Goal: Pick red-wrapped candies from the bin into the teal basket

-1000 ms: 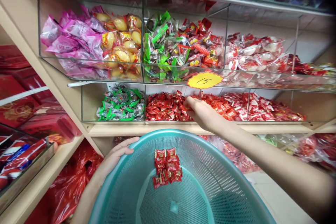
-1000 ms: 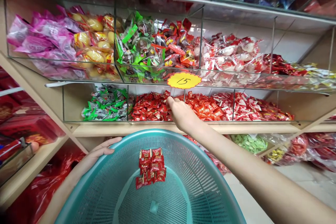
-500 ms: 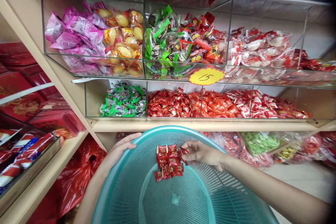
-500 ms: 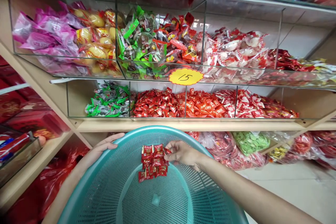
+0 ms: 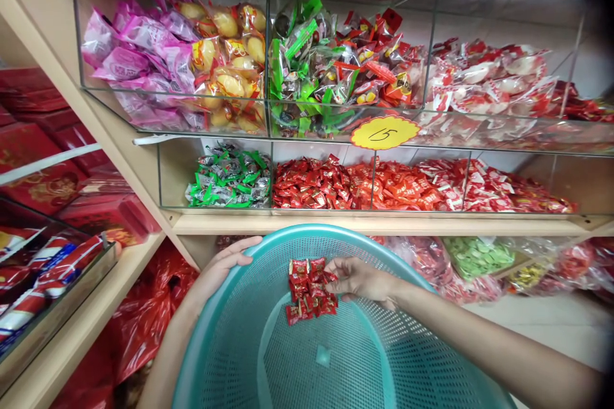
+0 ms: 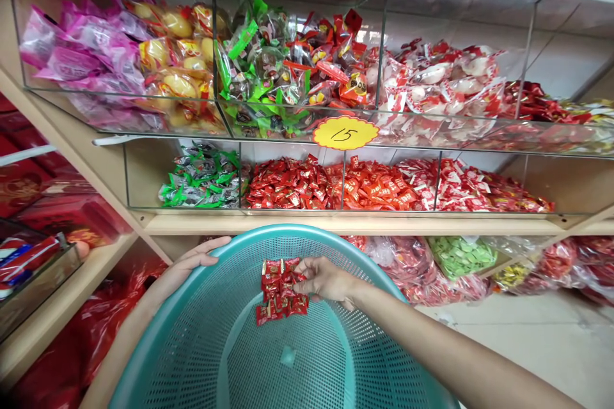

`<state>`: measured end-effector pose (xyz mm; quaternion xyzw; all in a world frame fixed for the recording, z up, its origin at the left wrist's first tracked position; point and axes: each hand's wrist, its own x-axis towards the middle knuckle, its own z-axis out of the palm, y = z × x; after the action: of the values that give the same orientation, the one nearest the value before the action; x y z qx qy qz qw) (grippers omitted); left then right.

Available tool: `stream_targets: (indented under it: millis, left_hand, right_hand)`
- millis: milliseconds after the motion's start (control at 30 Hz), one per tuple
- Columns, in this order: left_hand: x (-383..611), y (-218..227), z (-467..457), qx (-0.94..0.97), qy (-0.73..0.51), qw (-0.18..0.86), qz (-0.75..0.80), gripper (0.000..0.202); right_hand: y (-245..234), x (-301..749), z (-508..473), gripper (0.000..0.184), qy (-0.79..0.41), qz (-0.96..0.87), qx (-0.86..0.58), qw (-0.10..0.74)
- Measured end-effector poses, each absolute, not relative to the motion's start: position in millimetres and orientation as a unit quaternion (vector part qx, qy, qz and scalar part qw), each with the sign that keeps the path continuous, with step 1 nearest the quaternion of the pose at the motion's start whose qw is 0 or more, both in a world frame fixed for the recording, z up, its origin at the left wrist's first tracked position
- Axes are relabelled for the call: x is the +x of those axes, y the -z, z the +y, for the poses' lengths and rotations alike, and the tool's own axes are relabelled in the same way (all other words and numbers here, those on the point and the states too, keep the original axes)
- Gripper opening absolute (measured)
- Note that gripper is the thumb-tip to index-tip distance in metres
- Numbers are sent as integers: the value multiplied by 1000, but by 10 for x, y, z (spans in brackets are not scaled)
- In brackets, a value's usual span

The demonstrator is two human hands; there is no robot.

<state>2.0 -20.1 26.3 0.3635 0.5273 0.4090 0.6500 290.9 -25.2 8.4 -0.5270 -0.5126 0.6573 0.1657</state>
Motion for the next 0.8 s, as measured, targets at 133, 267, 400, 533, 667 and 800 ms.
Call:
stream_targets:
  millis: [133,267,400,533,667,800]
  left_hand:
    - [16,-267,-208,380,-411,639,528,45]
    - [28,-282,-220,384,-414,630,534,44]
    - [26,-284,-228,375,-410,644,525,46]
    - [21,-286,-234,376,-410,641,529,46]
    - [28,-295,-250,381,-414,635,529,46]
    - [35,-301,-249,377,-417,644,519,47]
  right_hand:
    - [-96,2885,-249,39,-653,-518,-525,172]
    - [-133,2816,-253,38,-653,-531,-509,178]
    - [-127,2760,-249,41,-643,-544,-511,170]
    - [-98,2767,-242,41,-656,-526,-522,146]
    - [-88,2794,-236,35,-668,-504,-526,154]
    - [-97,2787,-237,34,-668,-509,-522,152]
